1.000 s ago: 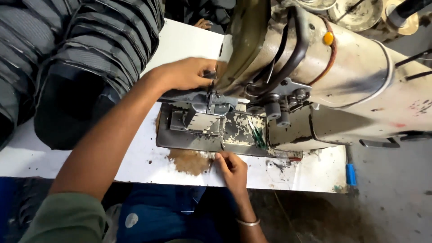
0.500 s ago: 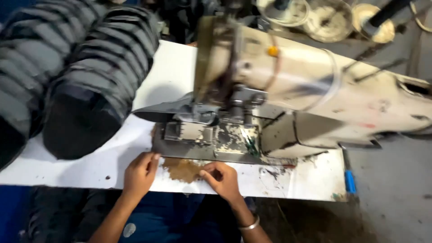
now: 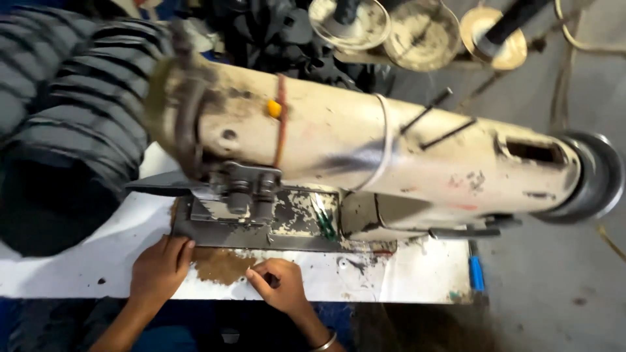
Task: Stitching various grey fabric shoe components using an industrial sewing machine.
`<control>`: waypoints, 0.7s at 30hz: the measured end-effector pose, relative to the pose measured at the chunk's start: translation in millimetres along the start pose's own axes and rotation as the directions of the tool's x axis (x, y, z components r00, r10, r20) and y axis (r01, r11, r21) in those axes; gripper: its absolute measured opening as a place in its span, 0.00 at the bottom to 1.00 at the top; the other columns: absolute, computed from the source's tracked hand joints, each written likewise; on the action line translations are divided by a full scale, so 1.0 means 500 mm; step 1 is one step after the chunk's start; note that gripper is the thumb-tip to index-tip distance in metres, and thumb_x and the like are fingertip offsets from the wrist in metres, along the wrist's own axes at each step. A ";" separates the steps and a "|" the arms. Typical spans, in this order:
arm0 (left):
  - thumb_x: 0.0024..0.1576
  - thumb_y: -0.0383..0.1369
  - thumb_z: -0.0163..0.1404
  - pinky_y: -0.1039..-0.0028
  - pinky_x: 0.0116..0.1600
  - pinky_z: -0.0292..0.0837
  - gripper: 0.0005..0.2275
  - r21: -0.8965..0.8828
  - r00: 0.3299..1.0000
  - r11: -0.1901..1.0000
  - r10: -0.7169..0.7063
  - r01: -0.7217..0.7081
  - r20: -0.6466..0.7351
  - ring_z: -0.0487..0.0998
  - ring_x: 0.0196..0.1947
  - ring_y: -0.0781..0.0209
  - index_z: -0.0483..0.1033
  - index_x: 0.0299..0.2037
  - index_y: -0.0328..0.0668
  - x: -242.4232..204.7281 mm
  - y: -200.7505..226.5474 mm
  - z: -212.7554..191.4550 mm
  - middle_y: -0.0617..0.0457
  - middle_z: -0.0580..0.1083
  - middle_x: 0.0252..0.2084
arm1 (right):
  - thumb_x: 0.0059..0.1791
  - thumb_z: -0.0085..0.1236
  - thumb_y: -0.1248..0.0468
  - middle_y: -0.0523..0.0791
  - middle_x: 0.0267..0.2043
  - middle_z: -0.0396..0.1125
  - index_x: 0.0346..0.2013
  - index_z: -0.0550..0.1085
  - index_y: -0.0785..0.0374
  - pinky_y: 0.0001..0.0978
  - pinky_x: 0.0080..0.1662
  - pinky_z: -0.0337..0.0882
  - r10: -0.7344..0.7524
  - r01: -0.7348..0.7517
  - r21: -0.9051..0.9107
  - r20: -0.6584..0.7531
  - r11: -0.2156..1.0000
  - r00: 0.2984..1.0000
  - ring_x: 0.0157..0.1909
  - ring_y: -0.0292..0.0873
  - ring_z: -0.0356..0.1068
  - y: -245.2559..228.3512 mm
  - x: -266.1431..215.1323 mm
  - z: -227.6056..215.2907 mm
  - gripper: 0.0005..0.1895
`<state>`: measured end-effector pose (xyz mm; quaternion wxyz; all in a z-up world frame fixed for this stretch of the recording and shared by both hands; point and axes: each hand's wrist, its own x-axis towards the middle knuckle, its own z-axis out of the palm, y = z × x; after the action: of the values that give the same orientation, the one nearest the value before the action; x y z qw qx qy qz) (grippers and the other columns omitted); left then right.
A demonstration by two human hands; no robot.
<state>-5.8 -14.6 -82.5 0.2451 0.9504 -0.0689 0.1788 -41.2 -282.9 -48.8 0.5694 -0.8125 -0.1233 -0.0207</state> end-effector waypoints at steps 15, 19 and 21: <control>0.61 0.41 0.51 0.54 0.38 0.71 0.09 -0.071 1.000 0.997 0.007 -0.007 0.011 0.77 0.31 0.43 0.75 0.37 0.46 -0.026 -0.035 0.028 0.47 0.75 0.35 | 0.47 0.66 0.62 0.40 0.18 0.68 0.22 0.77 0.65 0.25 0.26 0.61 0.090 -0.099 -0.154 -0.059 0.983 0.994 0.21 0.30 0.61 0.095 -0.027 0.046 0.13; 0.61 0.40 0.51 0.55 0.38 0.72 0.09 -0.122 0.991 0.986 0.102 -0.112 -0.086 0.77 0.32 0.44 0.74 0.36 0.45 -0.026 -0.036 -0.002 0.47 0.73 0.34 | 0.48 0.66 0.62 0.39 0.18 0.67 0.23 0.77 0.66 0.24 0.26 0.62 0.064 -0.085 -0.209 -0.106 0.974 0.992 0.21 0.29 0.60 0.077 -0.024 0.062 0.12; 0.60 0.39 0.52 0.55 0.39 0.71 0.09 -0.212 0.990 0.972 0.077 -0.101 -0.116 0.76 0.32 0.43 0.74 0.35 0.44 -0.028 -0.032 -0.020 0.46 0.73 0.34 | 0.47 0.66 0.62 0.40 0.18 0.67 0.25 0.79 0.66 0.24 0.26 0.62 0.099 -0.126 -0.225 -0.129 0.966 0.987 0.22 0.29 0.60 0.075 -0.032 0.065 0.10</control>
<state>-18.2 5.0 -86.5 0.3428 0.9028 -0.1173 0.2316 -52.0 -267.5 -97.6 0.4771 -0.8765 -0.0401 -0.0502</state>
